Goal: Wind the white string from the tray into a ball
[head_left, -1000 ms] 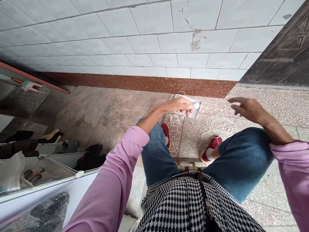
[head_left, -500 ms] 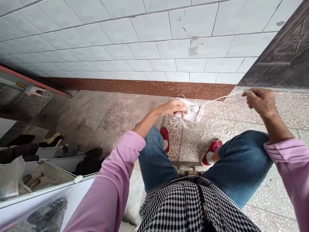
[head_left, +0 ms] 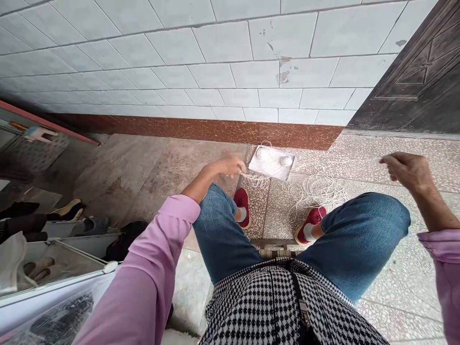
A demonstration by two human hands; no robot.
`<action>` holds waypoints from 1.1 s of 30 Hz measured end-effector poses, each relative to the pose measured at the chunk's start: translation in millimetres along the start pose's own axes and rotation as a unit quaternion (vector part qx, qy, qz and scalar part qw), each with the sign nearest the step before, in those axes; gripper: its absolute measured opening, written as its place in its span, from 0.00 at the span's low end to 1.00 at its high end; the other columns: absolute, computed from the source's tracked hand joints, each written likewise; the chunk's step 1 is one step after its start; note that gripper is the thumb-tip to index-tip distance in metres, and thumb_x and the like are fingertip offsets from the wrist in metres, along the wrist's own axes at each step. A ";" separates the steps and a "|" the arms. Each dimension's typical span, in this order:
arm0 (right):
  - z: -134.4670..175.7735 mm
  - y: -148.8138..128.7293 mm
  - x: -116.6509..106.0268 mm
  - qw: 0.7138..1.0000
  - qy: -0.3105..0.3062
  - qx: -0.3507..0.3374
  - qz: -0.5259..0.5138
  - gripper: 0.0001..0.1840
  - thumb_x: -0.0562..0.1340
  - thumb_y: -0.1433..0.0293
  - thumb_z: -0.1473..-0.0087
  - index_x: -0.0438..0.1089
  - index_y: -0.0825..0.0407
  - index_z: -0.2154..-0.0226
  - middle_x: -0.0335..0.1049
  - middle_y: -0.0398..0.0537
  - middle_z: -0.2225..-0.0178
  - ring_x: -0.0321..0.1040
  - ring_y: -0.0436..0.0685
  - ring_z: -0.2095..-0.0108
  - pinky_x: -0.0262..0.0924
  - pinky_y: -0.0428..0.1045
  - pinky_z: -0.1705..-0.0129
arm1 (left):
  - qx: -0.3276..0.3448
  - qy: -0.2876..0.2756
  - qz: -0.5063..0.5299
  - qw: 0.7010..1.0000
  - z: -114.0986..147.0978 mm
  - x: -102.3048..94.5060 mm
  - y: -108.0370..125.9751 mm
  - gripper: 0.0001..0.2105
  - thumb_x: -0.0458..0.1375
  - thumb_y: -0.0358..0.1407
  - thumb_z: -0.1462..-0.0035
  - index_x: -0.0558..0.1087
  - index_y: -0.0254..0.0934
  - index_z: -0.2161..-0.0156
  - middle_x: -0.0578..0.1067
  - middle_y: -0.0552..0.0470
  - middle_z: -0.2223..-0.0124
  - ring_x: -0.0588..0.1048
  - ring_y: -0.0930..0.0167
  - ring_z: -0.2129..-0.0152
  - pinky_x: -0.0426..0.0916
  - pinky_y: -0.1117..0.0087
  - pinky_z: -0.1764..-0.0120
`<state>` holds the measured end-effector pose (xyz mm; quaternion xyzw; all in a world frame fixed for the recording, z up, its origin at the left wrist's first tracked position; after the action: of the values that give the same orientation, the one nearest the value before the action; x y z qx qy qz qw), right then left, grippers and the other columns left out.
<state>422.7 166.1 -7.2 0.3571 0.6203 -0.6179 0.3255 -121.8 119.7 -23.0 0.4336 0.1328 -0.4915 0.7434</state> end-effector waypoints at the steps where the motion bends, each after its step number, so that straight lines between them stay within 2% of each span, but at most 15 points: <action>1: 1.5 -24.5 8.9 0.998 -0.047 -0.018 -0.034 0.14 0.62 0.65 0.32 0.78 0.54 0.67 0.66 0.46 0.81 0.63 0.54 0.80 0.59 0.53 0.72 | 0.008 0.009 0.000 1.000 -0.6 0.6 8.3 0.15 0.61 0.28 0.41 0.83 0.29 0.50 0.77 0.53 0.74 0.74 0.74 0.80 0.63 0.76 0.76; 4: 11.0 -106.7 39.9 0.969 -0.154 -0.169 -0.089 0.19 0.64 0.56 0.34 0.77 0.52 0.69 0.74 0.49 0.75 0.67 0.55 0.74 0.60 0.53 0.66 | 0.121 0.040 0.105 0.986 -4.0 4.6 52.5 0.21 0.60 0.32 0.33 0.78 0.30 0.37 0.82 0.48 0.67 0.76 0.74 0.77 0.64 0.76 0.75; 7: 21.1 -169.8 68.3 0.935 -0.180 -0.291 -0.095 0.24 0.60 0.52 0.32 0.73 0.50 0.73 0.72 0.47 0.75 0.64 0.54 0.75 0.56 0.53 0.67 | 0.241 0.009 0.234 0.942 -13.3 19.1 102.3 0.21 0.60 0.37 0.30 0.77 0.32 0.36 0.84 0.41 0.55 0.79 0.75 0.72 0.62 0.77 0.75; 9: 22.5 -191.5 80.2 0.928 -0.173 -0.319 -0.087 0.23 0.59 0.55 0.30 0.71 0.49 0.74 0.68 0.45 0.77 0.60 0.53 0.76 0.54 0.53 0.68 | 0.271 -0.042 0.271 0.923 -23.3 32.9 125.2 0.18 0.59 0.39 0.29 0.79 0.32 0.41 0.84 0.41 0.55 0.78 0.76 0.72 0.63 0.77 0.76; 11: 20.0 -196.4 83.1 0.930 -0.163 -0.321 -0.083 0.21 0.60 0.59 0.30 0.69 0.49 0.74 0.66 0.44 0.78 0.60 0.53 0.76 0.54 0.53 0.67 | 0.278 -0.064 0.279 0.917 -32.6 41.0 135.4 0.14 0.59 0.39 0.28 0.81 0.30 0.51 0.81 0.46 0.65 0.74 0.78 0.78 0.61 0.77 0.77; 13: 15.6 -185.9 76.7 0.937 -0.150 -0.306 -0.082 0.19 0.60 0.61 0.32 0.69 0.49 0.74 0.67 0.44 0.77 0.61 0.53 0.75 0.54 0.53 0.66 | 0.283 -0.050 0.275 0.918 -37.4 39.5 134.4 0.13 0.61 0.39 0.29 0.81 0.30 0.60 0.75 0.51 0.73 0.66 0.81 0.82 0.57 0.77 0.78; 16: 8.2 -148.2 53.9 0.958 -0.122 -0.245 -0.080 0.14 0.60 0.62 0.36 0.72 0.50 0.72 0.69 0.46 0.76 0.63 0.54 0.74 0.56 0.52 0.66 | 0.294 -0.028 0.270 0.917 -32.9 26.7 122.0 0.13 0.63 0.39 0.30 0.80 0.31 0.63 0.75 0.52 0.74 0.60 0.83 0.84 0.51 0.77 0.80; 19: 1.9 -95.6 25.6 0.989 -0.087 -0.114 -0.045 0.09 0.63 0.67 0.41 0.75 0.50 0.71 0.66 0.44 0.80 0.62 0.56 0.77 0.57 0.53 0.66 | 0.293 -0.027 0.254 0.921 -21.3 16.1 107.0 0.13 0.63 0.41 0.31 0.81 0.31 0.62 0.79 0.48 0.71 0.59 0.83 0.84 0.50 0.75 0.80; 21: 0.3 -59.8 8.1 0.998 -0.061 -0.018 -0.001 0.07 0.64 0.71 0.42 0.75 0.49 0.71 0.63 0.43 0.84 0.62 0.57 0.78 0.57 0.54 0.66 | 0.284 -0.032 0.236 0.929 -14.8 13.6 98.9 0.14 0.63 0.42 0.32 0.82 0.32 0.62 0.81 0.47 0.71 0.60 0.83 0.84 0.50 0.74 0.80; 24: 0.1 -13.6 -10.7 0.995 -0.024 0.075 0.061 0.11 0.66 0.75 0.42 0.73 0.46 0.74 0.62 0.44 0.86 0.64 0.59 0.78 0.58 0.56 0.64 | 0.269 -0.038 0.223 0.936 -10.1 13.7 91.4 0.13 0.63 0.41 0.32 0.82 0.32 0.63 0.81 0.46 0.72 0.60 0.82 0.85 0.49 0.74 0.80; 27: -1.6 19.4 -16.8 0.987 -0.013 0.132 0.088 0.17 0.67 0.77 0.41 0.70 0.44 0.78 0.63 0.44 0.86 0.66 0.61 0.79 0.60 0.57 0.62 | 0.265 -0.033 0.221 0.938 -9.9 13.9 90.8 0.13 0.63 0.41 0.33 0.82 0.32 0.64 0.80 0.46 0.72 0.60 0.82 0.85 0.49 0.74 0.80; 30: -3.9 21.9 -4.7 0.981 -0.098 0.137 0.097 0.17 0.68 0.78 0.42 0.71 0.46 0.78 0.72 0.46 0.82 0.70 0.59 0.80 0.62 0.56 0.61 | 0.269 -0.031 0.220 0.937 -12.1 14.4 95.7 0.14 0.64 0.42 0.33 0.82 0.32 0.63 0.81 0.46 0.72 0.59 0.82 0.85 0.49 0.73 0.80; 33: 0.3 -23.2 20.7 0.983 -0.174 0.037 0.038 0.06 0.68 0.77 0.40 0.80 0.50 0.65 0.74 0.45 0.80 0.72 0.58 0.79 0.64 0.55 0.62 | 0.277 -0.036 0.223 0.934 -16.4 16.3 103.2 0.14 0.65 0.43 0.33 0.82 0.32 0.62 0.81 0.45 0.71 0.59 0.82 0.84 0.50 0.73 0.79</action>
<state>392.0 167.0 -12.3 0.2796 0.5167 -0.6804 0.4381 -22.9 136.9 10.2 0.6232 -0.1358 -0.3454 0.6884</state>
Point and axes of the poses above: each hand's wrist, its own z-axis away from the middle knuckle, its own x-axis out of the palm, y = z × x, the point moved 4 cm from there along -z, towards the middle knuckle
